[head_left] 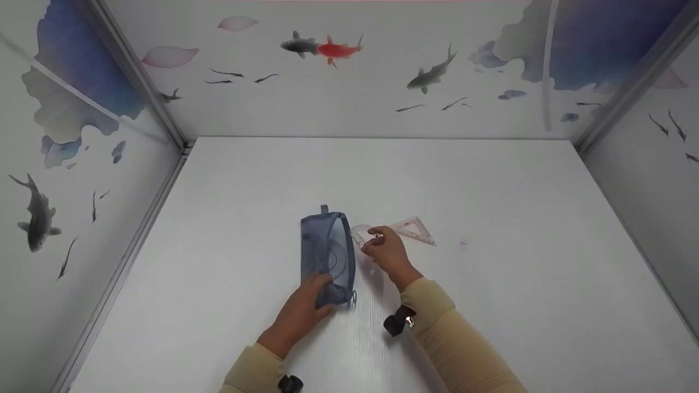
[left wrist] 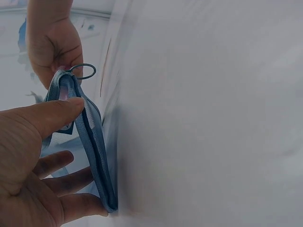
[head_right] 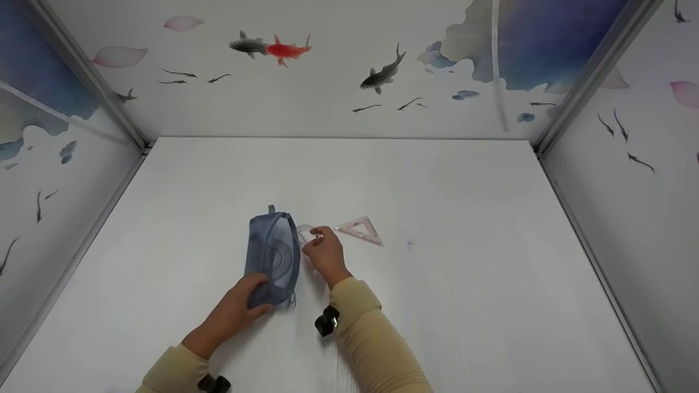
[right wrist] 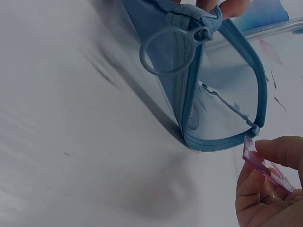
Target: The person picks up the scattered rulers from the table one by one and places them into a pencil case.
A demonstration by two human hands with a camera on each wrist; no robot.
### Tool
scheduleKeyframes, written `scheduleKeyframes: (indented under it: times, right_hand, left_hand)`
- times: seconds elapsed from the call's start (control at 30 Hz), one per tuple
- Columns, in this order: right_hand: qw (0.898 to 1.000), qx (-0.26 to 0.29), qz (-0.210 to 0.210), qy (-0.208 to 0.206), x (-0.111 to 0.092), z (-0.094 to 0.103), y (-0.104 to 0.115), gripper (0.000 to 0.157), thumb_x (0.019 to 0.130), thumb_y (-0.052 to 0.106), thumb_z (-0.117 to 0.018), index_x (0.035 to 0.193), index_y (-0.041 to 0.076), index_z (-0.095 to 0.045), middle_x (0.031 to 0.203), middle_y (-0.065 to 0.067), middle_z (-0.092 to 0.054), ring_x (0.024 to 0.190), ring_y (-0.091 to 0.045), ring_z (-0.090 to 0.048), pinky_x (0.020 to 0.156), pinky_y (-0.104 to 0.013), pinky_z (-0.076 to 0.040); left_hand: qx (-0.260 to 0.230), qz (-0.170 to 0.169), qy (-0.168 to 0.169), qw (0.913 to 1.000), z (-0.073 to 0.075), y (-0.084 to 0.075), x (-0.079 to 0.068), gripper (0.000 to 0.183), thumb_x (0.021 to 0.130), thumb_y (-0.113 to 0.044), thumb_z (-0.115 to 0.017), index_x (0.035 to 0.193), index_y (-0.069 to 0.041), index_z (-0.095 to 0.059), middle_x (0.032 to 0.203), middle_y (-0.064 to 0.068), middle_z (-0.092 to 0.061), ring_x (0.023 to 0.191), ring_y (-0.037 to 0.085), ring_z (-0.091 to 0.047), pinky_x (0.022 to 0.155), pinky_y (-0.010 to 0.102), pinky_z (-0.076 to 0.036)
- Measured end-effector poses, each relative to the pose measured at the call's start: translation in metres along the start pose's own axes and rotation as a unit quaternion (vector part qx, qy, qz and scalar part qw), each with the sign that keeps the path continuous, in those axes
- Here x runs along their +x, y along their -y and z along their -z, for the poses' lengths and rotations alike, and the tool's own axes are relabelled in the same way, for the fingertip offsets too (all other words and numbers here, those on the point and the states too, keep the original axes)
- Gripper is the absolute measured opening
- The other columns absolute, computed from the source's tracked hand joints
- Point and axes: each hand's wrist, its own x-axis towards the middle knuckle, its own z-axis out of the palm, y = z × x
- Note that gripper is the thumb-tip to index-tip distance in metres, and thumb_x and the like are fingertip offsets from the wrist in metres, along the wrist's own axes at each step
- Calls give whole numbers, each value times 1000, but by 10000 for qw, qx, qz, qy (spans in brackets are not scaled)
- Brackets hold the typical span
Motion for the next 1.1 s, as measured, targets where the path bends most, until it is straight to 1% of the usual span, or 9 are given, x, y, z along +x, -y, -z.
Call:
scheduleKeyframes:
  times: [0.2, 0.47, 0.67, 0.93, 1.1]
  right_hand:
    - [10000, -44, -54, 47, 1, -5, -4, 41, 82, -3, -67, 122, -4, -55, 89, -9, -63, 76, -15, -57, 58, -21, -46]
    - [9995, -111, 210, 213, 0, -14, -7, 40, 81, -4, -64, 120, -7, -54, 82, -7, -62, 72, -14, -57, 62, -23, -48]
    - [9994, -158, 278, 161, -1, -20, -5, 38, 78, -5, -64, 115, -7, -56, 79, -6, -61, 70, -13, -55, 63, -24, -49]
    - [9985, -435, 310, 131, -4, -27, 0, 38, 78, -3, -60, 116, -7, -57, 86, -12, -64, 74, -17, -59, 66, -29, -53]
    - [9984, -468, 276, 127, -3, -30, 2, 38, 79, -2, -58, 118, -5, -57, 91, -12, -63, 79, -19, -57, 66, -29, -52]
  left_hand:
    - [23, -72, -36, 10000, 0, 2, 1, 56, 84, -10, -75, 133, -6, -49, 136, 22, -49, 127, 40, -48, 103, 52, -42]
    - [-52, -143, 14, 9999, -1, 4, 0, 56, 84, -13, -75, 134, -5, -49, 139, 21, -47, 128, 40, -47, 102, 52, -44]
    - [-18, -127, 6, 9999, -1, 4, 0, 56, 85, -14, -75, 134, -5, -49, 139, 22, -47, 127, 40, -47, 101, 52, -43]
    - [106, -219, -62, 9997, -2, 5, 1, 56, 84, -13, -75, 133, -5, -50, 137, 23, -48, 125, 41, -49, 99, 53, -45]
    - [85, -219, -72, 9997, -3, 6, 1, 55, 84, -13, -75, 133, -5, -50, 138, 23, -48, 125, 41, -49, 99, 52, -45]
